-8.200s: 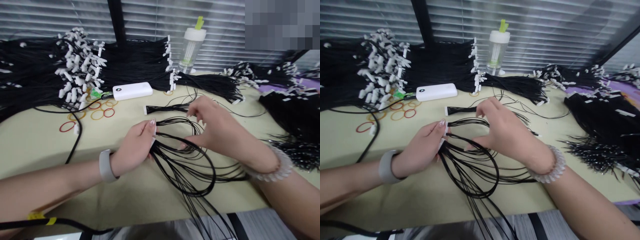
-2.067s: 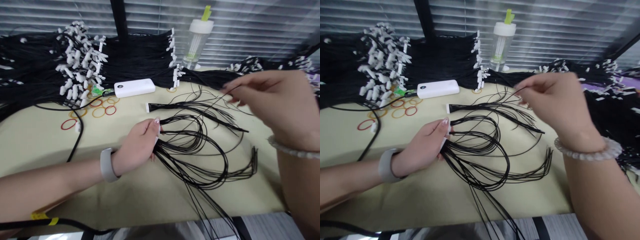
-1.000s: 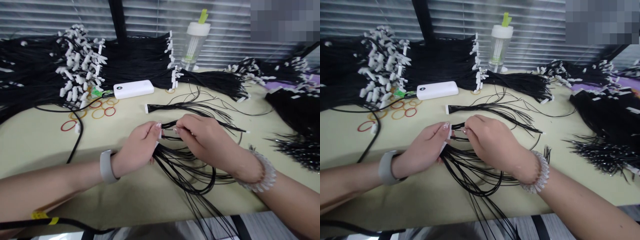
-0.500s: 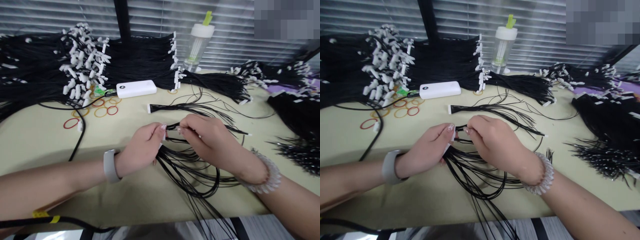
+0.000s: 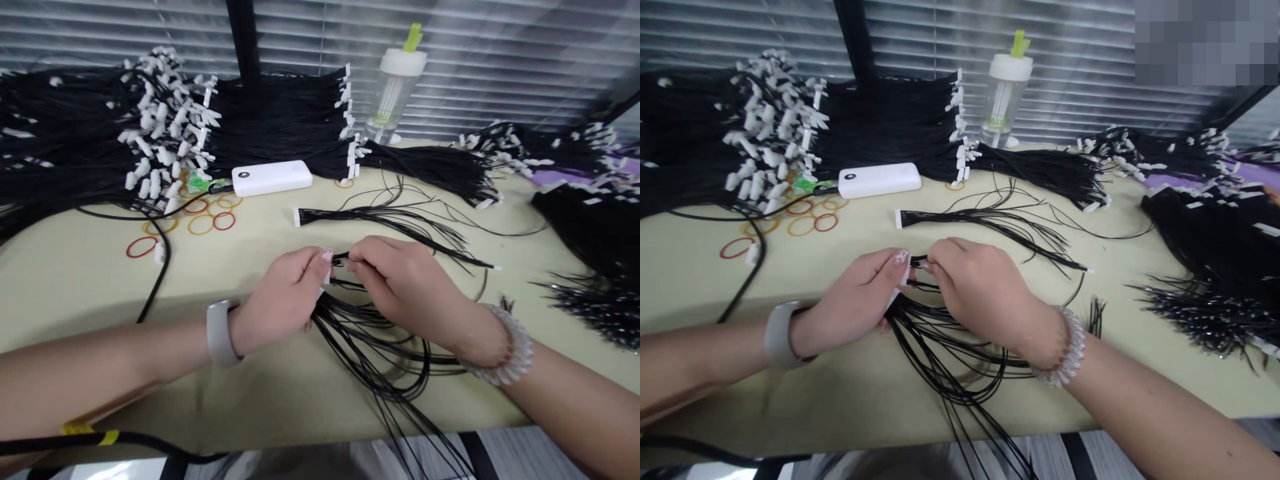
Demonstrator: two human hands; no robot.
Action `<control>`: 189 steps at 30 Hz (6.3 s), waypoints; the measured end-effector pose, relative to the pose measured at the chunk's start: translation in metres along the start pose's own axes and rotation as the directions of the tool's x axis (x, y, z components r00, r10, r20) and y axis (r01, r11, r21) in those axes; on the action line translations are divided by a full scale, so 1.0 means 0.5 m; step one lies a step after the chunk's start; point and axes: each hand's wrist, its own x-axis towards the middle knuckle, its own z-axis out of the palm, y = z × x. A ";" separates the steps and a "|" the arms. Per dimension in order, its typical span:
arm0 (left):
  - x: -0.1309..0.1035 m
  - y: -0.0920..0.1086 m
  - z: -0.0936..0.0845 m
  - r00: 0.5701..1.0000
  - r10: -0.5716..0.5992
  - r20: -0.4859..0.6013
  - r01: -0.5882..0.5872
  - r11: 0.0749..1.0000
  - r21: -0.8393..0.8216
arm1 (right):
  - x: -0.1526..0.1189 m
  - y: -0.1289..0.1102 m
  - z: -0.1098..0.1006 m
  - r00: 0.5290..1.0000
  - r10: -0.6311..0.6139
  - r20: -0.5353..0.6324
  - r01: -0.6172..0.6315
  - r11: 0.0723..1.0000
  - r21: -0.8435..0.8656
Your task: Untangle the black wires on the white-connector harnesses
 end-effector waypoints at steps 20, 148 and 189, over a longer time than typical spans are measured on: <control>0.004 0.000 0.001 0.994 0.108 0.000 -0.107 0.984 0.141 | -0.006 -0.007 0.008 0.994 -0.078 -0.074 0.073 0.995 -0.072; 0.010 -0.007 -0.003 0.999 -0.044 -0.005 0.044 0.999 0.006 | -0.010 0.015 -0.005 0.948 -0.279 -0.155 0.251 0.952 -0.176; 0.013 -0.008 -0.002 0.986 -0.127 -0.107 0.101 0.970 -0.221 | -0.018 -0.024 0.015 0.982 -0.101 0.160 0.060 0.968 0.245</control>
